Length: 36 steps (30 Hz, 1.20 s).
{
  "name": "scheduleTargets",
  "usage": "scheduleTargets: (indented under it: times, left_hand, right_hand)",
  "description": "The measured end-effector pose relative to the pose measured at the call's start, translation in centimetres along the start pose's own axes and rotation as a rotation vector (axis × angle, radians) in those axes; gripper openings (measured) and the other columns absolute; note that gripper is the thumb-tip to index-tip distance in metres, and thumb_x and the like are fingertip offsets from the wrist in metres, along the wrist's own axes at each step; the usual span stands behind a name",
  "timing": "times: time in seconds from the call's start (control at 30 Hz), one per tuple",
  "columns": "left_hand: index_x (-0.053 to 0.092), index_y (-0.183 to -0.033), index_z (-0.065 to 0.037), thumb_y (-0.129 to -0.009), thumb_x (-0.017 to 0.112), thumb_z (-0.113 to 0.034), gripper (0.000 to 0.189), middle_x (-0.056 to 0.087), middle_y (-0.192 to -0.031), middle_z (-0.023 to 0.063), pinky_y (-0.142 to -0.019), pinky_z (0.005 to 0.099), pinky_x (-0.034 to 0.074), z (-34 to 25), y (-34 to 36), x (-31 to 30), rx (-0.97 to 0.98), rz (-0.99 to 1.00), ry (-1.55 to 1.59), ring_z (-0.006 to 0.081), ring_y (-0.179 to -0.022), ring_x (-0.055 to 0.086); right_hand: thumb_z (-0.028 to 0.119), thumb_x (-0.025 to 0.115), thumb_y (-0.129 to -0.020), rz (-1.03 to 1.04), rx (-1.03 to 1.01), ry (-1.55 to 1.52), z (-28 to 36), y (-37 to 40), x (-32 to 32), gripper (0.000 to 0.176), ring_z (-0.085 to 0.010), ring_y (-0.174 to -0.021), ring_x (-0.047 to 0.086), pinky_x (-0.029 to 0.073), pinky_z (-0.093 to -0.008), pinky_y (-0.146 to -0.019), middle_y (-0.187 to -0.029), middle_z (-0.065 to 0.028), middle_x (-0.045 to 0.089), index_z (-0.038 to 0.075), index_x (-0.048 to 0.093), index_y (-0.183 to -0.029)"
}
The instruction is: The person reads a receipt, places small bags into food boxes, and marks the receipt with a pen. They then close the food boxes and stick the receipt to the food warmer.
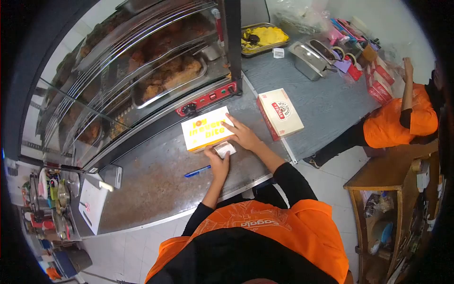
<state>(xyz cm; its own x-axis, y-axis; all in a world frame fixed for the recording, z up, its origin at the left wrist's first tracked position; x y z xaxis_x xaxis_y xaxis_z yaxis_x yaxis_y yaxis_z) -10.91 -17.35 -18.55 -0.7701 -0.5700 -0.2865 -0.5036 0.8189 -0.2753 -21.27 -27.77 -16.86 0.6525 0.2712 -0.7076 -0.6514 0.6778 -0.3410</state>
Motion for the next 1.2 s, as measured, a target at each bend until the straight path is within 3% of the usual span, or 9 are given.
scheduleTargets:
  times: [0.23,0.37,0.53,0.63,0.77,0.93,1.03,1.1,1.2]
  left_hand:
    - [0.045,-0.113,-0.003,-0.070,0.057,0.010,0.046,0.048,-0.109,0.0092,-0.082,0.0253,0.037,0.0,-0.8,-1.7,-0.140,0.497,0.398,0.0149,-0.095,0.047]
    - [0.047,-0.118,-0.004,-0.071,0.058,0.009,0.050,0.047,-0.112,0.0102,-0.079,0.0211,0.038,0.4,-2.3,-4.0,-0.065,0.259,0.264,0.0121,-0.095,0.047]
    - [0.037,-0.126,-0.004,-0.069,0.062,0.002,0.062,0.048,-0.094,0.0081,-0.051,0.0216,0.039,-0.9,-4.3,-4.7,0.149,0.126,-0.027,0.0107,-0.060,0.044]
    - [0.034,-0.128,-0.004,-0.072,0.062,-0.002,0.062,0.047,-0.111,0.0093,-0.058,0.0210,0.042,-1.3,-4.6,-4.9,0.143,0.241,-0.235,0.0090,-0.072,0.047]
    - [0.035,-0.127,-0.002,-0.072,0.061,0.001,0.061,0.048,-0.101,0.0087,-0.047,0.0184,0.035,-0.8,-5.1,-5.2,0.130,0.052,-0.036,0.0073,-0.058,0.041]
    - [0.032,-0.129,-0.002,-0.069,0.064,0.002,0.068,0.044,-0.110,0.0112,-0.048,0.0171,0.038,0.3,-4.9,-5.2,0.072,0.036,-0.028,0.0055,-0.059,0.044]
    - [0.030,-0.130,-0.003,-0.066,0.068,0.000,0.074,0.042,-0.113,0.0118,-0.048,0.0169,0.039,0.8,-4.4,-5.2,-0.019,0.016,0.042,0.0056,-0.057,0.044]
    - [0.029,-0.130,-0.005,-0.064,0.070,-0.002,0.078,0.042,-0.115,0.0117,-0.048,0.0171,0.039,0.5,-4.4,-5.3,-0.030,-0.012,-0.077,0.0056,-0.056,0.043]
    - [0.035,-0.127,-0.004,-0.065,0.069,-0.002,0.070,0.043,-0.114,0.0111,-0.047,0.0164,0.037,0.0,-4.3,-5.3,-0.070,-0.011,-0.097,0.0055,-0.059,0.043]
  right_hand:
    - [0.040,0.051,-0.078,-0.072,0.025,0.201,0.9,0.7,-1.4,0.060,-0.0380,-0.120,0.029,0.029,-0.0446,-0.095,-0.137,-0.0124,0.022,0.017,0.032,-0.129]
    - [0.037,0.050,-0.079,-0.170,0.124,0.196,0.0,2.3,-1.7,0.057,-0.0368,-0.122,0.025,0.024,-0.0459,-0.095,-0.134,-0.0158,0.025,0.013,0.033,-0.128]
    - [0.033,0.051,-0.079,-0.147,0.153,0.323,0.1,3.8,-1.7,0.053,-0.0371,-0.122,0.024,0.024,-0.0471,-0.096,-0.134,-0.0169,0.024,0.010,0.035,-0.125]
    - [0.030,0.052,-0.078,-0.194,0.264,0.346,-1.7,5.1,-2.5,0.052,-0.0372,-0.122,0.023,0.023,-0.0480,-0.096,-0.134,-0.0179,0.024,0.009,0.037,-0.124]
    - [0.025,0.053,-0.077,-0.253,0.420,0.413,-3.6,6.1,-3.0,0.051,-0.0373,-0.124,0.020,0.021,-0.0481,-0.098,-0.132,-0.0200,0.025,0.007,0.038,-0.122]
    - [0.017,0.054,-0.075,-0.395,0.463,0.306,-4.9,1.8,-2.1,0.036,-0.0342,-0.107,0.037,0.031,-0.0455,-0.088,-0.114,-0.0155,0.043,0.005,0.049,-0.108]
    - [0.012,0.054,-0.073,-0.547,0.451,0.117,-6.3,-2.9,-2.2,0.025,-0.0292,-0.094,0.044,0.034,-0.0408,-0.083,-0.101,-0.0117,0.049,0.005,0.052,-0.097]
    - [0.007,0.054,-0.072,-0.954,0.435,-0.285,-8.8,-6.0,-4.9,0.021,-0.0274,-0.090,0.047,0.036,-0.0372,-0.082,-0.095,-0.0114,0.051,0.007,0.053,-0.092]
    - [0.005,0.057,-0.069,-1.148,0.699,-0.346,-16.9,-9.2,-8.2,0.022,-0.0268,-0.091,0.048,0.038,-0.0366,-0.080,-0.096,-0.0122,0.051,0.008,0.054,-0.091]
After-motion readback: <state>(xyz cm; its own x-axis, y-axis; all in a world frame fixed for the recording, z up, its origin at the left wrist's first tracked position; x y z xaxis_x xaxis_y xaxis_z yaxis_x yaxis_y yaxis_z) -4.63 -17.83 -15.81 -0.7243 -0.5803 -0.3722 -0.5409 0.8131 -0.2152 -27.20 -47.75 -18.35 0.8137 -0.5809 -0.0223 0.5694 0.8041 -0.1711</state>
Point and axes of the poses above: each hand's wrist, its own y-axis away from the middle knuckle, its own x-axis out of the palm, z = x × y, the point moved 5 cm from there along -y, towards the middle knuckle
